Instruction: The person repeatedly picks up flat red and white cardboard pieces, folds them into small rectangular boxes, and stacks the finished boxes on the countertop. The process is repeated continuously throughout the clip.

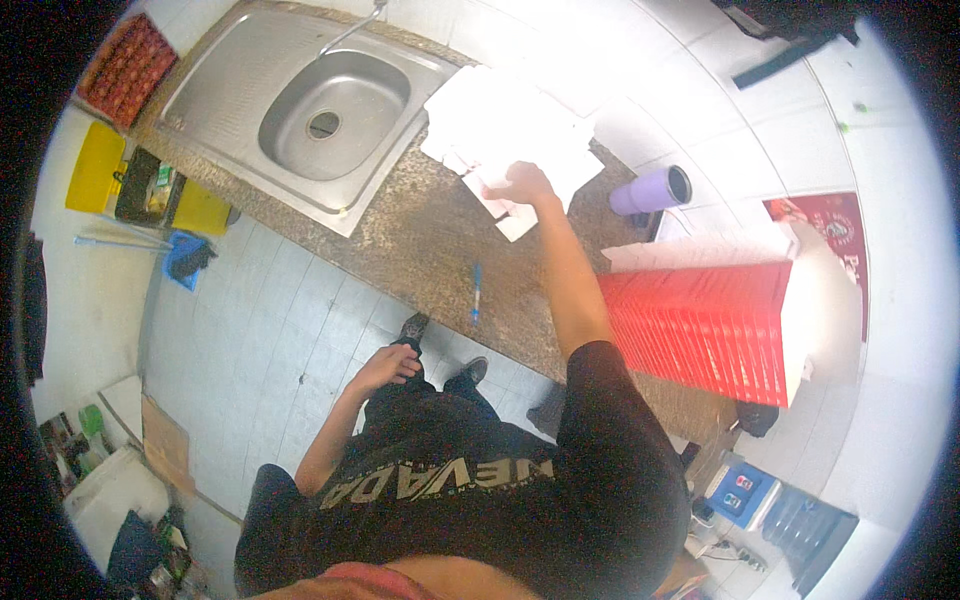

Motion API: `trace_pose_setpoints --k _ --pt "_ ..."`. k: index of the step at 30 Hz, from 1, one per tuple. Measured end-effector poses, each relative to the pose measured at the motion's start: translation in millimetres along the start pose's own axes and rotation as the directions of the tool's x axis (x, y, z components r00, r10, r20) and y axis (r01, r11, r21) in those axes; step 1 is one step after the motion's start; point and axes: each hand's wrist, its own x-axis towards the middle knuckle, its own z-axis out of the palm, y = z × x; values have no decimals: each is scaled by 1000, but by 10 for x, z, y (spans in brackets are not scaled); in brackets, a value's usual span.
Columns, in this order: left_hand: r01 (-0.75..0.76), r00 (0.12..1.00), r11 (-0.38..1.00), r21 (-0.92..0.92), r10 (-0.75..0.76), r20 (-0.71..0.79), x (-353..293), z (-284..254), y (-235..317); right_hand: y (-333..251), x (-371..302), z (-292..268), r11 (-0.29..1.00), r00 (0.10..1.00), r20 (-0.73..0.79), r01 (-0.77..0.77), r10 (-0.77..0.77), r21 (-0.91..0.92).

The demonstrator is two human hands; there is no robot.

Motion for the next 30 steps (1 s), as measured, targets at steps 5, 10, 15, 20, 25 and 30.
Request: trace_pose_setpoints --k 5,10,15,20,25,30 --pt "53 993 988 -142 -68 -100 -77 -289 48 455 277 73 938 977 209 -112 44 328" --pt "-129 992 989 -66 128 -7 145 -251 425 851 201 -50 958 993 -82 -63 89 280" --pt "-459 859 879 132 477 -186 -83 -23 956 48 -499 -1131 974 720 -656 -162 226 158" --pt "-671 199 133 729 980 4 -1144 535 1891 -990 -1924 -1080 987 824 -544 148 -161 -67" --pt "-487 322 -190 853 868 377 -1610 821 1890 -1925 -3146 -412 885 840 309 465 -446 12" --pt "-387 864 274 881 442 242 -1941 851 1228 -1636 -3874 -78 728 863 82 365 -499 581"
